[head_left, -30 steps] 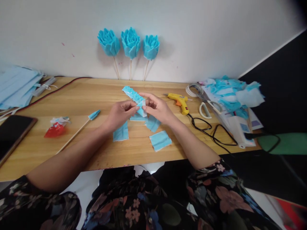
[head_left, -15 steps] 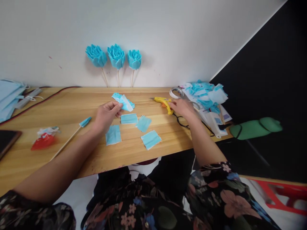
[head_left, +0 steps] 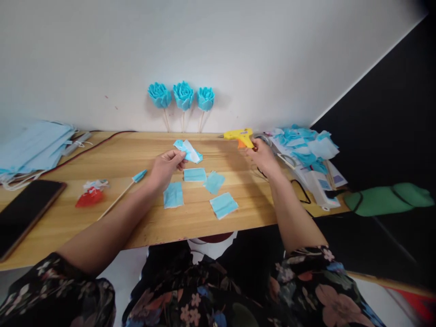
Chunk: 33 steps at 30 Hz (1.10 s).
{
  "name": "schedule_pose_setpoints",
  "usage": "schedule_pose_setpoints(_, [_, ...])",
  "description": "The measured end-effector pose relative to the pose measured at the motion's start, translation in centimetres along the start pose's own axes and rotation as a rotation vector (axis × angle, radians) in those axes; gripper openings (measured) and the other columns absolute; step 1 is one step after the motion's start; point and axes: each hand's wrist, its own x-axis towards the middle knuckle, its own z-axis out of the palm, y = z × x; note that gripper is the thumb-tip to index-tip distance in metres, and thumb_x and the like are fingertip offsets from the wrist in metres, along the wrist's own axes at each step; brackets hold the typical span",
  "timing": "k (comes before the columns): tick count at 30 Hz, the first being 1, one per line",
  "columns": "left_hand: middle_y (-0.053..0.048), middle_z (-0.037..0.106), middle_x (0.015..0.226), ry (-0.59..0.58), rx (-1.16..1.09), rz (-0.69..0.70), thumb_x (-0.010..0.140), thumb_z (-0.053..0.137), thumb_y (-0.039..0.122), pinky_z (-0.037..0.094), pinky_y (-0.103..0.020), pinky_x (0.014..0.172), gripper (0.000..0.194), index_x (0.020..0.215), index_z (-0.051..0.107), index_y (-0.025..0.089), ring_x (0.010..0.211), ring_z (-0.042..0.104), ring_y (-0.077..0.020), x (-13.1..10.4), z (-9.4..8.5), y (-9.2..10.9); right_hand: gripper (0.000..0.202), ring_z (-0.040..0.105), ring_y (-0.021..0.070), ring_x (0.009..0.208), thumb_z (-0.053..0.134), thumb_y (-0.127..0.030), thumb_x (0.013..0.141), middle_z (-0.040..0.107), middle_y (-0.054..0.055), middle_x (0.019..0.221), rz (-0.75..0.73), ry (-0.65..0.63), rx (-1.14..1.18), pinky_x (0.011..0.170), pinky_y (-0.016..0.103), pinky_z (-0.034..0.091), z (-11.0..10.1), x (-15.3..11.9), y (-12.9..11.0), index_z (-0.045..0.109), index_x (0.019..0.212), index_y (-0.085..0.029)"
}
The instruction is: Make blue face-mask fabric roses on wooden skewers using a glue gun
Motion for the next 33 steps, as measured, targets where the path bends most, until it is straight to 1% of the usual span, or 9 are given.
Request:
schedule_pose_setpoints(2, [-0.001, 0.064, 0.064, -0.014, -0.036, -0.011, 0.073, 0.079, 0.048, 0.044, -0.026, 0.06, 0.035, 0.069, 0.067, 0.016, 0.058, 0.055, -0.0101, 0.1, -0.1, -0.1, 0.042, 0.065, 0.0169, 0.08, 0.072, -0.035, 0.073, 0.071, 0.006, 0.103, 0.014, -0.007, 0.367, 0.067, 0.03, 0.052, 0.1, -0.2, -0.8, 0.06, 0.111, -0.021])
schedule_pose_setpoints(4, [-0.001, 0.064, 0.065, -0.021, -0.061, -0.014, 0.073, 0.08, 0.048, 0.044, -0.026, 0.06, 0.034, 0.07, 0.068, 0.016, 0.058, 0.055, -0.0102, 0.2, -0.2, -0.2, 0.043, 0.062, 0.013, 0.072, 0.079, -0.038, 0.068, 0.068, 0.001, 0.092, 0.025, -0.109, 0.633, 0.066, 0.028, 0.053, 0.1, -0.7, -1.7, 0.061, 0.104, -0.024])
schedule_pose_setpoints(8, [-0.001, 0.064, 0.065, -0.059, -0.079, 0.004, 0.076, 0.079, 0.048, 0.043, -0.026, 0.062, 0.034, 0.069, 0.068, 0.017, 0.06, 0.055, -0.0101, 0.1, -0.4, -0.3, 0.039, 0.052, 0.0112, 0.059, 0.079, -0.055, 0.074, 0.054, -0.002, 0.07, 0.095, -0.388, 0.841, 0.058, 0.029, 0.054, 0.2, -1.4, -3.2, 0.061, 0.084, -0.022])
schedule_pose_setpoints(11, [-0.001, 0.064, 0.066, -0.074, -0.07, 0.002, 0.076, 0.08, 0.049, 0.044, -0.027, 0.063, 0.035, 0.069, 0.068, 0.017, 0.061, 0.056, -0.0107, -0.1, -0.4, 0.0, 0.04, 0.058, 0.0135, 0.064, 0.077, -0.058, 0.075, 0.061, 0.002, 0.076, 0.087, -0.451, 0.861, 0.05, 0.026, 0.051, 0.5, -1.3, -4.2, 0.063, 0.086, -0.022])
schedule_pose_setpoints(15, [-0.001, 0.064, 0.065, -0.049, -0.055, -0.013, 0.072, 0.082, 0.05, 0.044, -0.027, 0.061, 0.037, 0.068, 0.068, 0.016, 0.06, 0.055, -0.0109, -0.2, -0.2, 0.5, 0.043, 0.068, 0.0191, 0.079, 0.081, -0.053, 0.071, 0.073, 0.006, 0.098, -0.01, -0.505, 0.859, 0.044, 0.023, 0.048, 1.8, -1.4, -5.3, 0.063, 0.098, -0.024])
schedule_pose_setpoints(17, [-0.001, 0.063, 0.064, -0.042, -0.051, -0.028, 0.07, 0.083, 0.051, 0.044, -0.027, 0.06, 0.038, 0.067, 0.068, 0.016, 0.058, 0.054, -0.0107, -0.2, -0.1, 0.7, 0.045, 0.068, 0.0177, 0.076, 0.08, -0.053, 0.071, 0.074, 0.007, 0.102, -0.044, -0.523, 0.888, 0.044, 0.023, 0.048, 2.7, -1.9, -5.3, 0.061, 0.101, -0.024])
schedule_pose_setpoints(22, [0.0, 0.061, 0.062, -0.052, -0.014, -0.043, 0.069, 0.082, 0.052, 0.044, -0.028, 0.06, 0.038, 0.065, 0.067, 0.017, 0.058, 0.053, -0.0107, -0.2, -0.1, 1.0, 0.047, 0.062, 0.0121, 0.058, 0.075, -0.058, 0.077, 0.076, 0.007, 0.1, -0.046, -0.571, 0.9, 0.046, 0.024, 0.046, 3.5, -3.3, -4.9, 0.055, 0.102, -0.024])
schedule_pose_setpoints(29, [-0.001, 0.062, 0.063, -0.059, 0.013, -0.049, 0.071, 0.08, 0.049, 0.045, -0.028, 0.061, 0.035, 0.067, 0.069, 0.017, 0.058, 0.053, -0.011, -0.4, -0.2, 1.1, 0.048, 0.058, 0.0123, 0.055, 0.074, -0.058, 0.08, 0.076, 0.004, 0.092, -0.069, -0.538, 0.866, 0.048, 0.026, 0.044, 3.2, -3.5, -5.3, 0.053, 0.11, -0.027])
schedule_pose_setpoints(33, [-0.001, 0.062, 0.063, -0.055, 0.021, -0.047, 0.071, 0.08, 0.05, 0.045, -0.029, 0.062, 0.036, 0.065, 0.068, 0.017, 0.059, 0.054, -0.0116, -0.3, -0.2, 1.1, 0.041, 0.053, 0.0103, 0.056, 0.076, -0.057, 0.079, 0.072, 0.004, 0.09, -0.092, -0.483, 0.807, 0.049, 0.026, 0.043, 3.7, -3.4, -5.0, 0.06, 0.095, -0.023])
